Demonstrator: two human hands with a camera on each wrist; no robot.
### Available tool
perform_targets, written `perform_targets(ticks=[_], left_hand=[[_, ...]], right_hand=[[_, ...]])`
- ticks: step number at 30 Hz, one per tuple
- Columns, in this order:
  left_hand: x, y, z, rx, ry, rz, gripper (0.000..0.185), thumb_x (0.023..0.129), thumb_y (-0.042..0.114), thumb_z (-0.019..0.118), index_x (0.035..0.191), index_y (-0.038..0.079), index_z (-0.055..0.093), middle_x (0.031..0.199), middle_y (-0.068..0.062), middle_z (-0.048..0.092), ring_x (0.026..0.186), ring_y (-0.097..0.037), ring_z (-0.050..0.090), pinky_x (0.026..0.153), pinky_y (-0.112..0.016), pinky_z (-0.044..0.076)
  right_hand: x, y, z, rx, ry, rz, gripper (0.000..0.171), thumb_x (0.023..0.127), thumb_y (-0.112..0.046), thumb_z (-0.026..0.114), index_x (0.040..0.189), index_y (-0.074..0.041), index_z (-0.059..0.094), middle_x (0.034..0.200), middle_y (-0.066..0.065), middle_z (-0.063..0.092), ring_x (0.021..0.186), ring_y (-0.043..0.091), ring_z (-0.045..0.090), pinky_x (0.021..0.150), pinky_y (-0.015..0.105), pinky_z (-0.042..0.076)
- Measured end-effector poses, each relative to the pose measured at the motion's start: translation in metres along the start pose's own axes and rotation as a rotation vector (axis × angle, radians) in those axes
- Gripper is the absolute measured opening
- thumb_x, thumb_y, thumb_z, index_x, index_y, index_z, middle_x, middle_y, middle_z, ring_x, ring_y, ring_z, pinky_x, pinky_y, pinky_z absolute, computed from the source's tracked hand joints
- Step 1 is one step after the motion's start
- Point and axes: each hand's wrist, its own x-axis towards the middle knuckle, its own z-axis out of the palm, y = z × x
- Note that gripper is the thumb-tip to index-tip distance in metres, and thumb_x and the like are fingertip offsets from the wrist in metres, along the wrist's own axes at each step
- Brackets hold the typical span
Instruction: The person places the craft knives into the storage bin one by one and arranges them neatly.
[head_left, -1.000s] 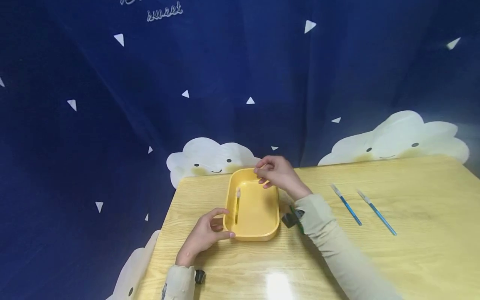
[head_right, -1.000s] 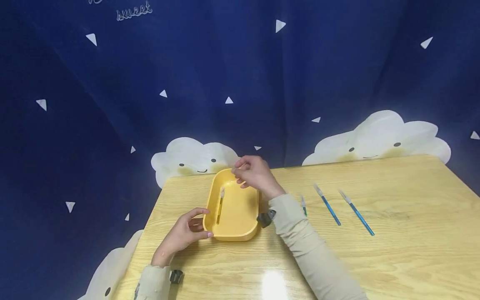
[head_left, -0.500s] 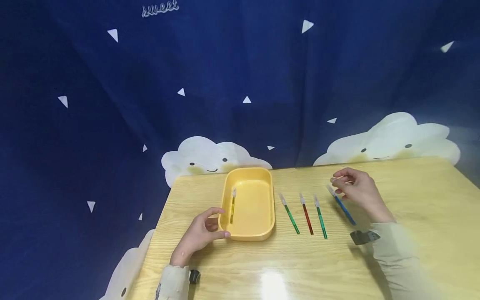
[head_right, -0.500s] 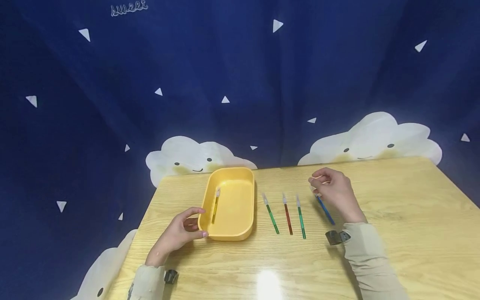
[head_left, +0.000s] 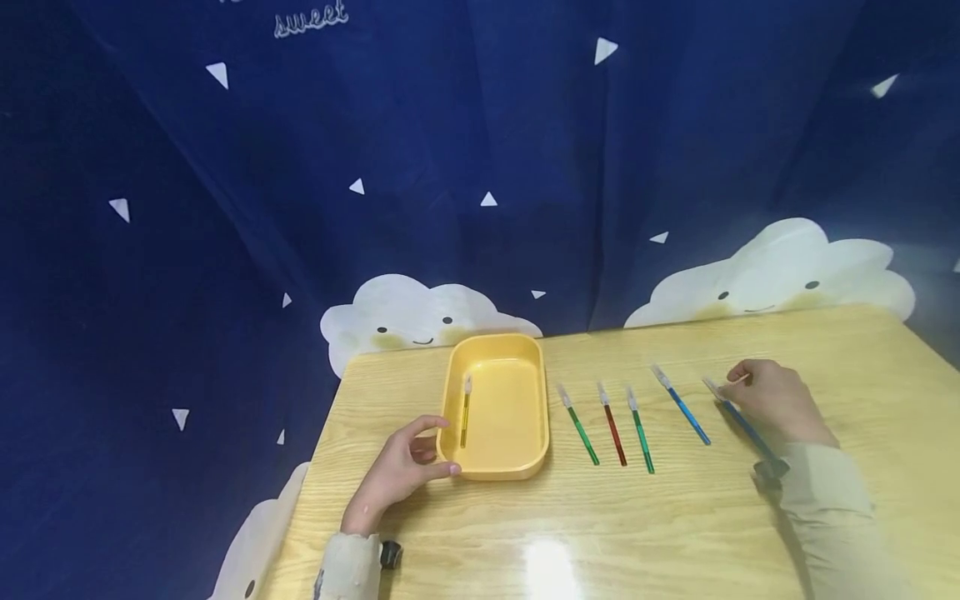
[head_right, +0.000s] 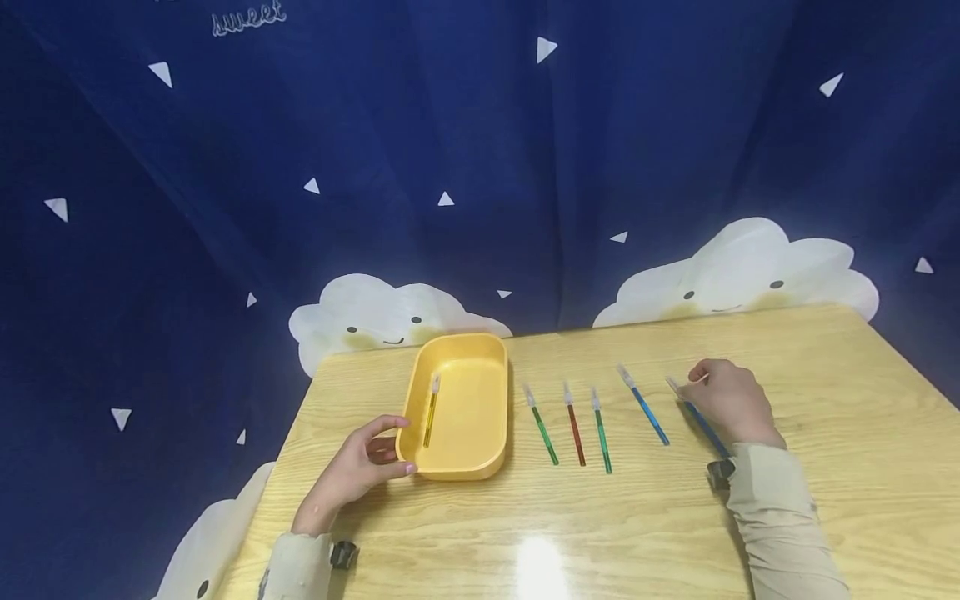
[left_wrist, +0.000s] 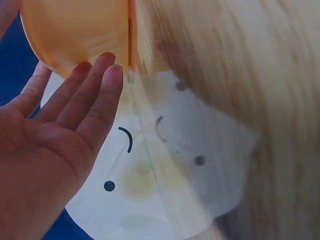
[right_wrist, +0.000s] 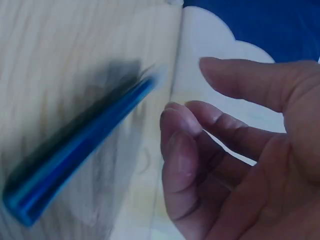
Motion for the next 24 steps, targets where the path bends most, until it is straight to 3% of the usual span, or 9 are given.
perform_targets(ticks=[6, 12, 20, 24], left_hand=[[-0.002, -0.002, -0.002, 0.014, 0.021, -0.011, 0.069, 0.077, 0.017, 0.093, 0.138, 0.013, 0.060, 0.129, -0.021, 0.071, 0.115, -0.034, 0.073, 0.099, -0.050, 0.060], [-0.001, -0.003, -0.001, -0.012, -0.014, 0.011, 0.069, 0.079, 0.017, 0.092, 0.140, 0.009, 0.058, 0.129, -0.024, 0.070, 0.116, -0.036, 0.073, 0.098, -0.047, 0.061], [-0.001, -0.004, -0.001, -0.021, -0.019, 0.026, 0.071, 0.079, 0.017, 0.092, 0.141, 0.007, 0.057, 0.126, -0.026, 0.072, 0.114, -0.036, 0.074, 0.095, -0.044, 0.062], [0.000, -0.003, -0.001, -0.025, -0.031, 0.025, 0.071, 0.080, 0.018, 0.091, 0.141, 0.007, 0.056, 0.127, -0.027, 0.071, 0.116, -0.038, 0.073, 0.096, -0.044, 0.062]], right_hand=[[-0.001, 0.009, 0.000, -0.005, -0.159, 0.046, 0.029, 0.094, -0.029, 0.067, 0.095, 0.000, 0.066, 0.082, 0.008, 0.066, 0.075, 0.022, 0.058, 0.062, 0.031, 0.043], [-0.005, 0.016, 0.006, -0.016, -0.122, 0.056, 0.021, 0.089, -0.021, 0.064, 0.072, -0.013, 0.053, 0.070, -0.001, 0.051, 0.069, 0.019, 0.048, 0.061, 0.031, 0.036], [-0.003, 0.022, 0.004, -0.013, -0.124, 0.070, 0.022, 0.089, -0.026, 0.067, 0.076, -0.009, 0.063, 0.074, 0.002, 0.059, 0.070, 0.021, 0.052, 0.059, 0.031, 0.039], [-0.004, 0.020, 0.003, 0.006, -0.113, 0.062, 0.027, 0.093, -0.027, 0.065, 0.072, -0.010, 0.061, 0.066, -0.003, 0.053, 0.065, 0.018, 0.048, 0.057, 0.030, 0.037]])
